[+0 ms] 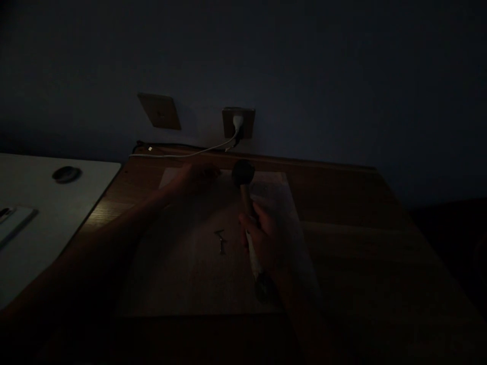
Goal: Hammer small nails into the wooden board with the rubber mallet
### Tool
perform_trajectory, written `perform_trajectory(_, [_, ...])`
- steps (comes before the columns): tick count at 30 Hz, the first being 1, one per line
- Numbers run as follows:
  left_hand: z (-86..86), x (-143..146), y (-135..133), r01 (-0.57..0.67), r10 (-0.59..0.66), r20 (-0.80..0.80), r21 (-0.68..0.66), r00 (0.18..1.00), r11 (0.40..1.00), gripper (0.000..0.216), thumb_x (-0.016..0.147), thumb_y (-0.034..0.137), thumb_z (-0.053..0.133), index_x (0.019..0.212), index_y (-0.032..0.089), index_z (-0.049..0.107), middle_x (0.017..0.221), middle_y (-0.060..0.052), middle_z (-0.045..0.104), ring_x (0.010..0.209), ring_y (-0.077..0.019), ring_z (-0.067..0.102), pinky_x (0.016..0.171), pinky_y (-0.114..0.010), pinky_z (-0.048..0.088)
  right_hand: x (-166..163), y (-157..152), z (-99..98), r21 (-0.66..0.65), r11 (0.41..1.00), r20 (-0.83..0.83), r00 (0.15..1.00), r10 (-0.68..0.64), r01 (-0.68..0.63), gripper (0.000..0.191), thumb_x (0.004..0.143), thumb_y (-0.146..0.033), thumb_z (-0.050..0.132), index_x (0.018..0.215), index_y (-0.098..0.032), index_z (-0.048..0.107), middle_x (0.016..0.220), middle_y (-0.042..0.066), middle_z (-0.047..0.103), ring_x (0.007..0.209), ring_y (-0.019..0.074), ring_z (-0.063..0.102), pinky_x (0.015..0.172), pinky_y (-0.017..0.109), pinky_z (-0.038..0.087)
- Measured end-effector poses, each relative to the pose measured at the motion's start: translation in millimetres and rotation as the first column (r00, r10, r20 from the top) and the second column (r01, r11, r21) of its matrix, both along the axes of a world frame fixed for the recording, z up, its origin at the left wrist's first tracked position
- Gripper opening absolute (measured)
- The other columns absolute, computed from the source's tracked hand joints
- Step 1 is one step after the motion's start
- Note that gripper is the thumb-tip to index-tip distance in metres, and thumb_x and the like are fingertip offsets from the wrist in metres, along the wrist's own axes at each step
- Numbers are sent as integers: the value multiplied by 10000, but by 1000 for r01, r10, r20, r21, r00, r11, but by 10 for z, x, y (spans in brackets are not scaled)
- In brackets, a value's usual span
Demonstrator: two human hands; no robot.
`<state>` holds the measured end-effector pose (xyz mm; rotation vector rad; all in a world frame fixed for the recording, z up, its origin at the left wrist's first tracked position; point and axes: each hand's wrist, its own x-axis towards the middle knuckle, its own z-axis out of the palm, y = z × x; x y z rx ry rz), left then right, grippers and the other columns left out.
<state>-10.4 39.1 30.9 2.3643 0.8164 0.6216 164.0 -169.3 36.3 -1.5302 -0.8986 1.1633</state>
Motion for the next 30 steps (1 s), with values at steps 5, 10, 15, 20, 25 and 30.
perform_trajectory(5, [-89, -17, -22, 19, -17, 42, -46, 999, 999, 169, 831, 146, 668, 966, 169, 767, 909, -31, 794, 800, -163, 727, 779, -258, 558, -27, 1, 36, -11, 1000, 10, 1000, -16, 16, 271, 901, -490, 672, 998, -242, 628, 533, -74, 524, 410, 118, 456, 376, 238, 340])
perform_trajectory(10, [-119, -21, -27, 20, -17, 30, -75, 999, 997, 110, 827, 174, 711, 922, 166, 765, 844, -17, 772, 757, -155, 704, 763, -251, 538, -11, 4, 24, -4, 1000, 16, 1000, 3, -3, 241, 906, -479, 649, 916, -244, 598, 516, -67, 531, 403, 119, 470, 377, 236, 344])
perform_trajectory(15, [-125, -17, -24, 65, -65, 7, -21, 998, 998, 127, 830, 161, 671, 921, 171, 758, 891, -31, 767, 795, -169, 696, 743, -256, 513, -6, 3, 8, -6, 1000, 3, 1000, 12, -12, 255, 906, -491, 652, 914, -244, 590, 500, -75, 517, 393, 113, 455, 376, 231, 359])
perform_trajectory(20, [-120, -7, -38, 87, -87, 2, -17, 996, 996, 98, 834, 171, 670, 894, 173, 746, 877, -25, 764, 796, -167, 696, 740, -250, 506, -53, 29, 56, -37, 999, -14, 1000, 19, -20, 270, 878, -494, 669, 930, -241, 593, 519, -71, 529, 389, 110, 444, 357, 226, 346])
perform_trajectory(25, [-132, -1, -61, 39, -37, 27, -67, 999, 997, 170, 847, 151, 656, 993, 162, 741, 910, -27, 787, 806, -165, 722, 746, -249, 516, -149, 100, 194, -40, 997, -33, 998, 62, -63, 269, 890, -504, 652, 916, -246, 584, 559, -65, 540, 407, 112, 469, 362, 228, 360])
perform_trajectory(30, [-140, -21, -57, 84, -71, 81, -172, 994, 981, 352, 863, 198, 685, 1214, 173, 676, 1006, -42, 805, 868, -181, 760, 771, -258, 560, -243, 168, 211, -16, 998, 9, 998, 57, -57, 286, 879, -519, 653, 884, -245, 568, 537, -71, 532, 398, 107, 462, 368, 222, 366])
